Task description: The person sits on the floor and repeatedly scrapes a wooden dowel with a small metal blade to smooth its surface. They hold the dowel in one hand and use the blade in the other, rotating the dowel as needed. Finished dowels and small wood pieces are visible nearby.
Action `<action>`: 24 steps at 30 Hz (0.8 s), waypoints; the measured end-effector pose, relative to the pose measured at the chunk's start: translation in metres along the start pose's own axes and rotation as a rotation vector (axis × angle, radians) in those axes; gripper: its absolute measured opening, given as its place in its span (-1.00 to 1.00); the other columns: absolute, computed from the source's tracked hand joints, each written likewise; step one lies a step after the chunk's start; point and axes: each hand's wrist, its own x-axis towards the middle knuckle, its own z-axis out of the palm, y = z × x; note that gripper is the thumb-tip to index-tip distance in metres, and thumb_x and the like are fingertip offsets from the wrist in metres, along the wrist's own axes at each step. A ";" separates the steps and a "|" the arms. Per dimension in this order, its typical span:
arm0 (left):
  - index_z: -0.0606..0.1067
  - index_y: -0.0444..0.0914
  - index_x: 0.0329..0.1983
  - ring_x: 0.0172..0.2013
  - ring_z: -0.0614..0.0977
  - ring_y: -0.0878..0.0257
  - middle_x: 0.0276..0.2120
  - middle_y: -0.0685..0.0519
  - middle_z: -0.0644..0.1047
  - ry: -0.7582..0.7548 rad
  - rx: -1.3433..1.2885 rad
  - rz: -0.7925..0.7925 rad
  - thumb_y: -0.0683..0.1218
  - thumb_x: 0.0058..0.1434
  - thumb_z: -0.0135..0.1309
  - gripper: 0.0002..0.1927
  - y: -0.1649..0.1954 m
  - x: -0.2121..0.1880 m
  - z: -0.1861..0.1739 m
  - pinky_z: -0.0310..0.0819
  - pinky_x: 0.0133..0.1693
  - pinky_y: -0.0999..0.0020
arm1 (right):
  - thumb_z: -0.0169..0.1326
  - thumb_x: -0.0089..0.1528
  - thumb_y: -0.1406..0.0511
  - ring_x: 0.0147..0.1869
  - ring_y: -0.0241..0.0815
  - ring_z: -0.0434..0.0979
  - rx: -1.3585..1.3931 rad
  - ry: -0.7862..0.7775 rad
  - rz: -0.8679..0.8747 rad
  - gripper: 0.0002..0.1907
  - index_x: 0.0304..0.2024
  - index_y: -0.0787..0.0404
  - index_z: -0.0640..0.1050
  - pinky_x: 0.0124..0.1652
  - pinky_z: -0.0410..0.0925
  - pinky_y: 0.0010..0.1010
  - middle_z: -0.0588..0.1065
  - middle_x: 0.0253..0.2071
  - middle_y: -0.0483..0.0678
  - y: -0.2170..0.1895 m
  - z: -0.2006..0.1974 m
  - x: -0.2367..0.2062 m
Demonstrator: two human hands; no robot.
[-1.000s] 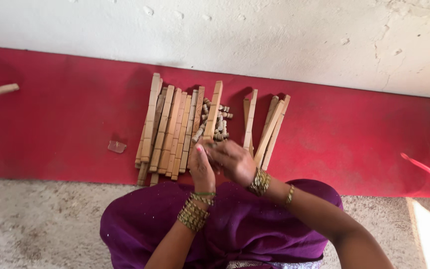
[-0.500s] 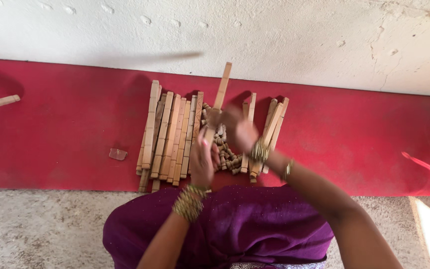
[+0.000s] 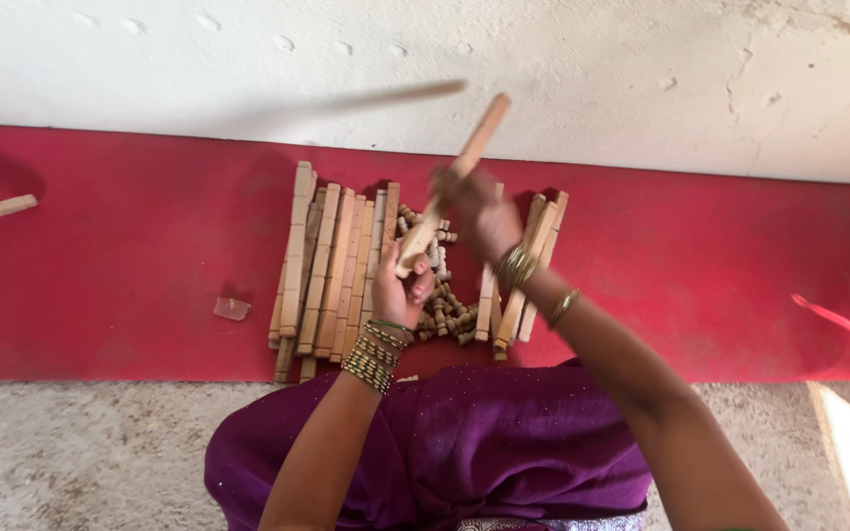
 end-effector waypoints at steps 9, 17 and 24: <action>0.33 -0.22 -0.08 -0.78 0.22 0.50 -0.68 0.25 0.29 -0.140 -0.306 -0.083 0.03 0.41 -0.37 -0.70 -0.008 -0.033 0.008 0.09 -0.79 0.65 | 0.05 0.21 0.52 -0.59 -0.29 0.45 -0.312 -0.231 0.060 -0.74 -0.06 0.28 0.58 -0.74 0.39 -0.62 0.50 -0.55 0.02 0.029 0.009 -0.019; 0.29 -0.31 -0.06 -0.76 0.21 0.51 -0.65 0.25 0.29 -0.254 -0.384 -0.097 0.05 0.49 -0.41 -0.65 -0.011 -0.045 0.021 0.07 -0.77 0.65 | 0.00 0.13 0.64 -0.49 -0.37 0.44 -0.139 0.001 -0.036 -0.65 -0.12 0.24 0.57 -0.63 0.36 -0.69 0.50 -0.42 -0.13 0.051 0.007 -0.003; 0.27 -0.29 -0.01 -0.73 0.19 0.49 -0.61 0.23 0.29 -0.227 -0.421 -0.106 0.05 0.53 -0.40 -0.66 -0.014 -0.050 -0.004 0.07 -0.72 0.63 | 0.05 0.25 0.47 -0.48 -0.42 0.45 0.370 -0.075 -0.217 -0.76 -0.01 0.26 0.50 -0.62 0.35 -0.72 0.53 -0.27 -0.06 -0.054 -0.008 -0.047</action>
